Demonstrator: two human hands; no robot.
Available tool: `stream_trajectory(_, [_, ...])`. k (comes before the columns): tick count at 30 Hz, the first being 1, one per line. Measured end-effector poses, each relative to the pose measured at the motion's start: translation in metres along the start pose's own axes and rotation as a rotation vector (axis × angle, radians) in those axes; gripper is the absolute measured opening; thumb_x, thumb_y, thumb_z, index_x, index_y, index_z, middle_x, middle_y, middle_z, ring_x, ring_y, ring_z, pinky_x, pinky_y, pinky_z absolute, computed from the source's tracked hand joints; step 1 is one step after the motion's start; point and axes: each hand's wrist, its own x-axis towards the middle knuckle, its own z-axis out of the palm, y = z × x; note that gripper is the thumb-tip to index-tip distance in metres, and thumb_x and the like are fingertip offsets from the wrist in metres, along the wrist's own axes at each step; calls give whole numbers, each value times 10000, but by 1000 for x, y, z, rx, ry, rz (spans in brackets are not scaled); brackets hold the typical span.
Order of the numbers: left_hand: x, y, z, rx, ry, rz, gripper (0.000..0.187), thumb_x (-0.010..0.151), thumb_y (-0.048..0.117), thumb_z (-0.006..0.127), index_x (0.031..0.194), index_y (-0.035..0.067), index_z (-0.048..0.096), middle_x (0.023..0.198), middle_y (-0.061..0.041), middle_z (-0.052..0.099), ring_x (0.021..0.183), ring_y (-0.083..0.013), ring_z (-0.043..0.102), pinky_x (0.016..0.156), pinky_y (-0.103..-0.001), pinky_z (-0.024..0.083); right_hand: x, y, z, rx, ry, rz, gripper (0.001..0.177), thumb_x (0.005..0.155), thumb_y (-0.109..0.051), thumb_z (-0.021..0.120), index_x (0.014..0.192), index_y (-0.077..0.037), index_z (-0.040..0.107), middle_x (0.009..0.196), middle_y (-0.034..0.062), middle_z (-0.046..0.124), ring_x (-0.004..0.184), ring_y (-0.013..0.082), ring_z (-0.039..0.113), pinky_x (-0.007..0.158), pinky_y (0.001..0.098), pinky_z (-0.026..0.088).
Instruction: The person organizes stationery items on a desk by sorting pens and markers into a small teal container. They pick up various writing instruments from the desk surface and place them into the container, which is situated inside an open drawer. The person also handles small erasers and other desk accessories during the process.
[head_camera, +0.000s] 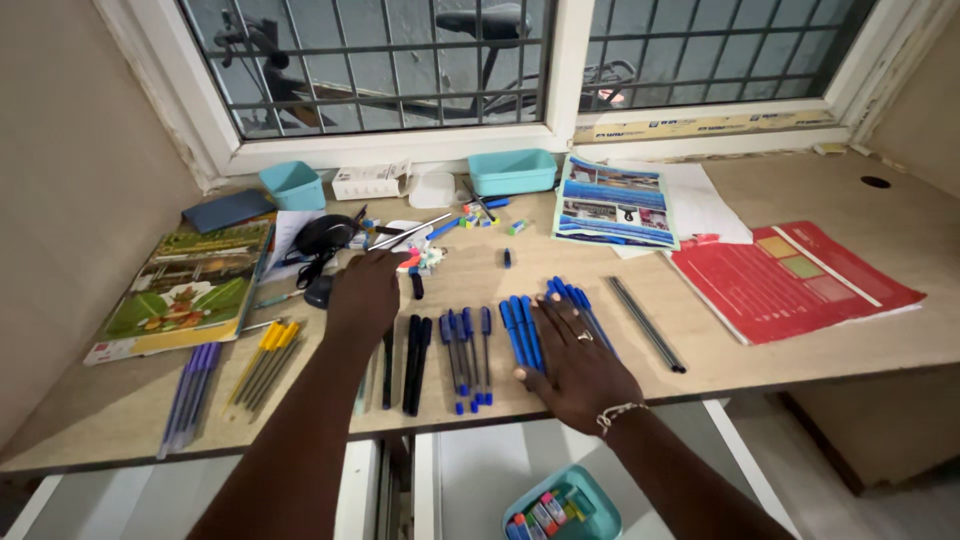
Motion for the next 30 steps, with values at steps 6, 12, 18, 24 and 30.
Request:
stream_trajectory(6, [41,-18,38,-25,-195,-19,399,956,125,493,1276,243,700,1252,-87,693,1146,-323,644,935,-499,505,3,-2,-2,28,-68,50,899,961,-612,503,1586,-36,209,1652,198,243,1549,364,143,1240,469,157])
stream_trajectory(12, [55,-14,48,16,-271,-16,337,938,126,535,1167,228,760,1181,-116,729,1111,-327,687,940,-482,536,3,-3,-4,57,-89,100,906,952,-637,503,1604,-92,190,1659,168,234,1559,338,136,1233,459,169])
stream_trajectory(18, [53,-5,31,-7,-276,-110,269,953,158,557,1123,211,758,1121,-142,737,1069,-342,698,915,-475,547,4,-7,-6,46,-132,148,911,949,-669,486,1608,-126,170,1669,133,222,1566,302,97,1235,459,163])
stream_trajectory(24, [56,0,22,103,-265,-90,196,935,172,578,1028,181,750,1095,-126,725,1052,-333,696,874,-482,555,4,-11,-10,35,-160,170,919,930,-680,472,1609,-138,172,1674,116,223,1574,289,82,1234,449,181])
stream_trajectory(30, [48,-8,28,253,-193,-22,201,903,148,606,1006,204,769,1130,-89,704,1056,-291,697,844,-445,577,3,-9,-9,37,-139,142,932,933,-679,492,1598,-104,182,1662,145,230,1565,314,102,1224,462,188])
